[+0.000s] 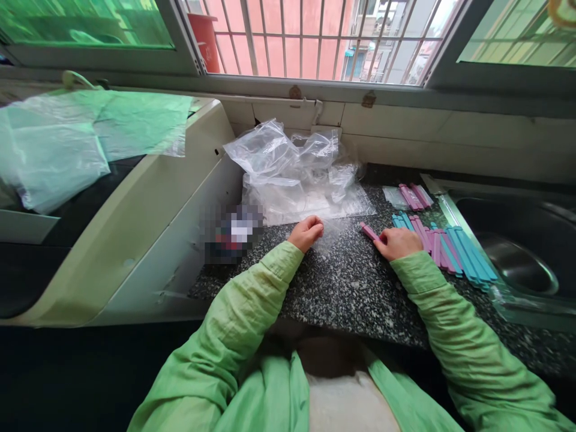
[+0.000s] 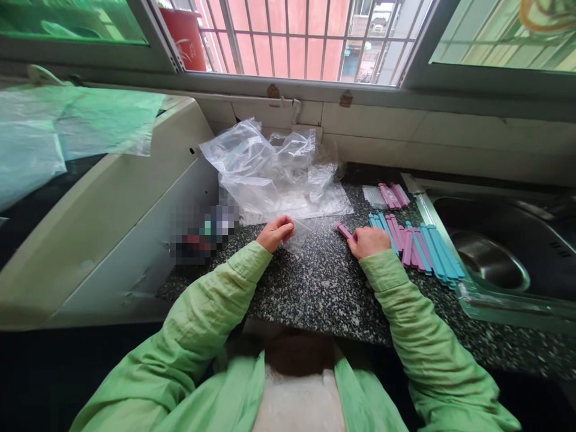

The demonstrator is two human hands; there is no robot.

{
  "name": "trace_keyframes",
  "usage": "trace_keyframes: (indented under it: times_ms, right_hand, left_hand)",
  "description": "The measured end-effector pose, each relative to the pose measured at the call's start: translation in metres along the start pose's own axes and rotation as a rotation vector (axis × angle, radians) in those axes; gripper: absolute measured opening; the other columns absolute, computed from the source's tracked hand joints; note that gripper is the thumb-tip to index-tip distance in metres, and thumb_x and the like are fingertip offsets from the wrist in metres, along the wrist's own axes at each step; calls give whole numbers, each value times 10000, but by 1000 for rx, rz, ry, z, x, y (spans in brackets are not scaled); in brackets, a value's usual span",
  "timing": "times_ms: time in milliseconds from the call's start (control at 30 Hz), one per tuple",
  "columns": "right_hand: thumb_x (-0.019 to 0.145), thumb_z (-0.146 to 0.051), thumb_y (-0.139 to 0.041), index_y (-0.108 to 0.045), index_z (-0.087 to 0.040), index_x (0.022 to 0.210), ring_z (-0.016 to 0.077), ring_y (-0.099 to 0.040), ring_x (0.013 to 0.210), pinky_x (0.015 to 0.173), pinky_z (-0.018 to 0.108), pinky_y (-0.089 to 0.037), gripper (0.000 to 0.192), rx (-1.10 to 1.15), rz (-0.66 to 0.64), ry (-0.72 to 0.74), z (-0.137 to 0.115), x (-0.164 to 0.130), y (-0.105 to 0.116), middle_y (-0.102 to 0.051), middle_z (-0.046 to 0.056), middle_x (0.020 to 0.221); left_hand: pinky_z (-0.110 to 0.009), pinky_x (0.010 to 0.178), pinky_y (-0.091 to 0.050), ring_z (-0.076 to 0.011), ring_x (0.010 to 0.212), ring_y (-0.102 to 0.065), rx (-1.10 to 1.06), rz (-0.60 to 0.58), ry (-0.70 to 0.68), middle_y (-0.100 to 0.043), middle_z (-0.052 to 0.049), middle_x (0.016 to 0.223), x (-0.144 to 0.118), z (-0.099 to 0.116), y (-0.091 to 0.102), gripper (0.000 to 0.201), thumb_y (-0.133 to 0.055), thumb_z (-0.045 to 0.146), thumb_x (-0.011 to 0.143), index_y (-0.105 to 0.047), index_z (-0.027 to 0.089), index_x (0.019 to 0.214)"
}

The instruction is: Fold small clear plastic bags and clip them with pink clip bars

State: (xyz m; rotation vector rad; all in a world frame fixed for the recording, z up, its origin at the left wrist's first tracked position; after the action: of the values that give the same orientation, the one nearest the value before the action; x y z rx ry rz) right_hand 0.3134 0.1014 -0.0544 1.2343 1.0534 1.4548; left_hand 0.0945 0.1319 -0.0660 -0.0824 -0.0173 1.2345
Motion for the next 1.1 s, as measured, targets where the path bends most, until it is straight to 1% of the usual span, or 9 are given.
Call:
trace_keyframes:
  times_ms: [133,200,267,400,533,667,833,967,1100]
  right_hand:
    - [753,-339,-537,-611,-164,664,199,-541,663,595,306,-377,209,176,379,124,-18,-7,24,-623,63,640]
    - [767,-307,-529,-594,-167,672,184,-534,653,618,298,-399,181,288,492,212,-31,-13,37,-623,48,634]
    - [774,-287,-535,-582,-175,685,173,-527,648,633,290,-411,150,376,553,278,-44,-20,48,-627,36,644]
    - [780,-257,-543,-578,-178,721,164,-516,660,661,283,-414,104,461,569,356,-67,-28,58,-634,31,669]
    - [796,-275,-529,-589,-179,741,168,-511,687,678,290,-399,127,415,525,398,-80,-28,53,-638,38,695]
    - [809,-290,-518,-599,-183,742,166,-502,694,672,289,-377,150,352,514,408,-83,-27,45,-633,34,697]
    - [814,-289,-514,-605,-180,755,166,-491,704,671,291,-360,154,340,513,423,-84,-28,42,-630,39,705]
    - [816,-285,-512,-613,-191,776,170,-488,717,676,298,-353,144,333,507,420,-83,-28,40,-634,35,723]
    - [817,-284,-513,-619,-196,793,174,-481,732,671,304,-345,140,327,501,423,-82,-27,38,-638,37,741]
  left_hand:
    - [-176,468,-288,-38,423,-347,49,-33,-1,-435,72,452,1,-4,-2,143,-431,114,730,-408,153,594]
    - [-178,482,-294,-42,440,-360,69,-46,-7,-442,69,461,1,-5,-4,136,-441,130,728,-412,153,597]
    - [-180,493,-302,-47,454,-377,82,-55,-15,-451,65,468,0,-6,-6,128,-454,143,723,-420,153,600]
    - [-188,501,-316,-53,456,-400,55,-83,-17,-453,63,467,-3,-7,-12,98,-488,161,707,-442,152,622]
    - [-191,493,-303,-45,445,-387,15,-106,-35,-440,69,463,-5,-5,-17,71,-523,176,681,-478,140,640]
    - [-192,479,-279,-42,438,-360,21,-101,-24,-415,77,455,-7,-3,-18,29,-507,158,658,-503,131,648]
    - [-191,472,-249,-41,443,-320,48,-96,-5,-370,83,451,-7,-1,-16,27,-463,121,621,-473,137,603]
    - [-192,478,-238,-37,452,-300,74,-120,2,-347,84,464,-7,0,-16,27,-471,129,604,-457,138,582]
    - [-192,508,-271,-45,494,-348,104,-140,-3,-396,73,500,-7,0,-14,58,-532,150,589,-478,133,599]
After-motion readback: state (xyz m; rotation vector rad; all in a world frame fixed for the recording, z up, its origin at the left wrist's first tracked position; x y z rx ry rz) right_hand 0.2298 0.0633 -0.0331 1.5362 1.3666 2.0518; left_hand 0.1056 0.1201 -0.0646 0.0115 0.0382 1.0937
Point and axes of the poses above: each hand's wrist, its own x-axis towards the middle knuckle, its own y-axis out of the back of the hand, z = x × y, the point moved 6 cm from there along x, towards the middle knuckle
